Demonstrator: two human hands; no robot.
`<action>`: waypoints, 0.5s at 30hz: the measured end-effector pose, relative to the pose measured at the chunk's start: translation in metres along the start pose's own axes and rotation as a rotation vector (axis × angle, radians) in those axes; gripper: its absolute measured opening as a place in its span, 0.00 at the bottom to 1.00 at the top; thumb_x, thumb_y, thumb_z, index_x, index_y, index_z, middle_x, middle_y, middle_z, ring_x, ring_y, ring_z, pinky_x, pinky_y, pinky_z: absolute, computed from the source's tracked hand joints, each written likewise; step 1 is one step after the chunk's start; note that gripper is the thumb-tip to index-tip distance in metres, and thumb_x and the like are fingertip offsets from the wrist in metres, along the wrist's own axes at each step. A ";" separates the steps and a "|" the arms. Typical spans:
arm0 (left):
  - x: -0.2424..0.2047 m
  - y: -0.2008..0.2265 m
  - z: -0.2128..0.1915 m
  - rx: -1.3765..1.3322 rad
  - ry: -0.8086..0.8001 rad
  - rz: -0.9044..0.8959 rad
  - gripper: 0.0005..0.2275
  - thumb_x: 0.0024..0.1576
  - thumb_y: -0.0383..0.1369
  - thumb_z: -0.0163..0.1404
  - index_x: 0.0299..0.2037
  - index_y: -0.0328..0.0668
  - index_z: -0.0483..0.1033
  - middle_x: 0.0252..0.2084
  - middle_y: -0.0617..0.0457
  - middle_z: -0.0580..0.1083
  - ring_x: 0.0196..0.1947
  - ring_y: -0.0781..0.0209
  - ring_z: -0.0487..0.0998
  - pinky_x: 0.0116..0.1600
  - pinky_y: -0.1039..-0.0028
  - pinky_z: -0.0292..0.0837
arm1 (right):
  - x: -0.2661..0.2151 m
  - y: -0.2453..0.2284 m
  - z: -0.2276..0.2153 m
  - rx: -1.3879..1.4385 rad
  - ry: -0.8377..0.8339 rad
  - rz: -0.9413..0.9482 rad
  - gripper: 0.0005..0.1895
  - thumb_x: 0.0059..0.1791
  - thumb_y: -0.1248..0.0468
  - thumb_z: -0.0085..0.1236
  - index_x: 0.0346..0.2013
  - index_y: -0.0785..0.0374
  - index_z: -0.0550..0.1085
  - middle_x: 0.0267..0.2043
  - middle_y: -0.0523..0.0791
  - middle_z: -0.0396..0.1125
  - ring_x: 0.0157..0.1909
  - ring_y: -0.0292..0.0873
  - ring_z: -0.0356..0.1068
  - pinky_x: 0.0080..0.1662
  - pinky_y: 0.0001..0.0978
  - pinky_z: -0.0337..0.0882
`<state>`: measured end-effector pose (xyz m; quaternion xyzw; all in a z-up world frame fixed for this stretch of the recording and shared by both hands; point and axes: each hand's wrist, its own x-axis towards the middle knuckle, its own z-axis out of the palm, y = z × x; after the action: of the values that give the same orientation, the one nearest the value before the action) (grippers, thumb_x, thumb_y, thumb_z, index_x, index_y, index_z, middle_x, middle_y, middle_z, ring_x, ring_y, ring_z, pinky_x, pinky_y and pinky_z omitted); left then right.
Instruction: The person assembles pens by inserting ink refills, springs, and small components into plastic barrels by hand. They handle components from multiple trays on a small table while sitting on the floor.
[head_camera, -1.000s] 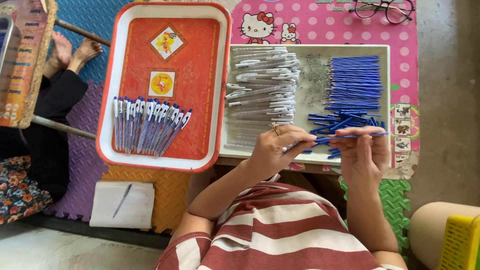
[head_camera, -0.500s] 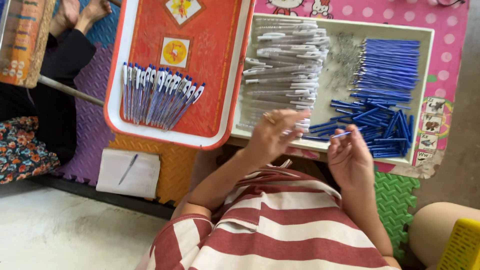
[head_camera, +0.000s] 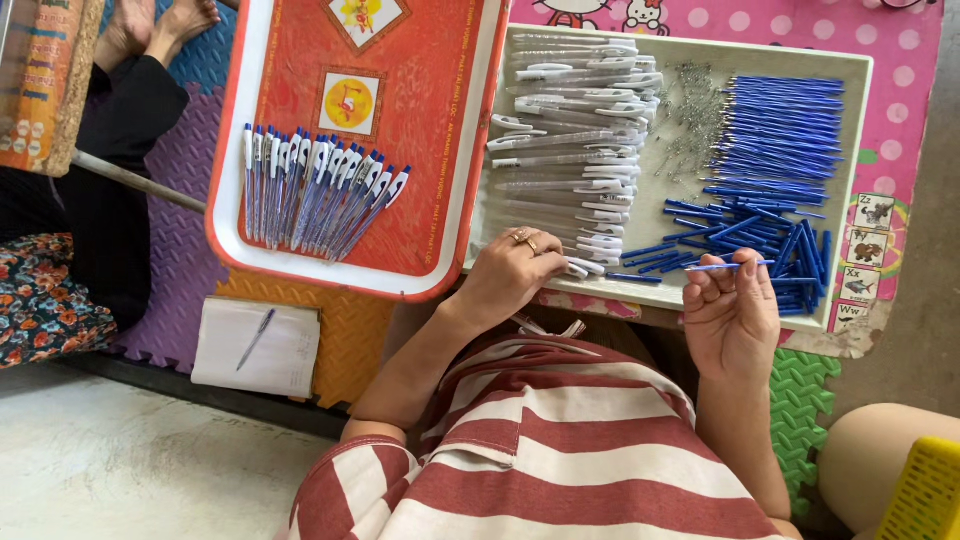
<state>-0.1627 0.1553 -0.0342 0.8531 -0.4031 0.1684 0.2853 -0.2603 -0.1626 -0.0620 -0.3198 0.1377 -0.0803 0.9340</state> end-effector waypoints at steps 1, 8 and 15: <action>0.000 0.000 -0.001 0.005 -0.018 -0.011 0.04 0.57 0.35 0.62 0.37 0.54 0.79 0.39 0.63 0.73 0.44 0.64 0.78 0.55 0.72 0.73 | -0.001 0.001 0.002 -0.034 -0.003 -0.019 0.12 0.65 0.59 0.39 0.59 0.59 0.67 0.54 0.57 0.76 0.52 0.53 0.81 0.54 0.41 0.84; -0.008 -0.006 0.000 0.078 -0.153 -0.038 0.11 0.56 0.42 0.61 0.45 0.56 0.76 0.39 0.62 0.71 0.42 0.61 0.77 0.51 0.70 0.73 | -0.004 0.015 0.028 -0.085 -0.041 -0.038 0.11 0.65 0.59 0.38 0.58 0.59 0.64 0.53 0.60 0.75 0.51 0.54 0.81 0.53 0.41 0.85; -0.007 0.005 -0.016 -0.130 -0.024 -0.131 0.07 0.66 0.37 0.54 0.53 0.56 0.78 0.43 0.60 0.71 0.43 0.58 0.80 0.52 0.70 0.76 | -0.013 0.021 0.051 -0.225 -0.064 -0.095 0.11 0.64 0.58 0.38 0.57 0.60 0.63 0.52 0.63 0.74 0.51 0.55 0.81 0.53 0.43 0.84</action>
<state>-0.1717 0.1670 -0.0236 0.8592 -0.3601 0.1126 0.3456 -0.2553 -0.1140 -0.0336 -0.4313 0.1005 -0.0984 0.8912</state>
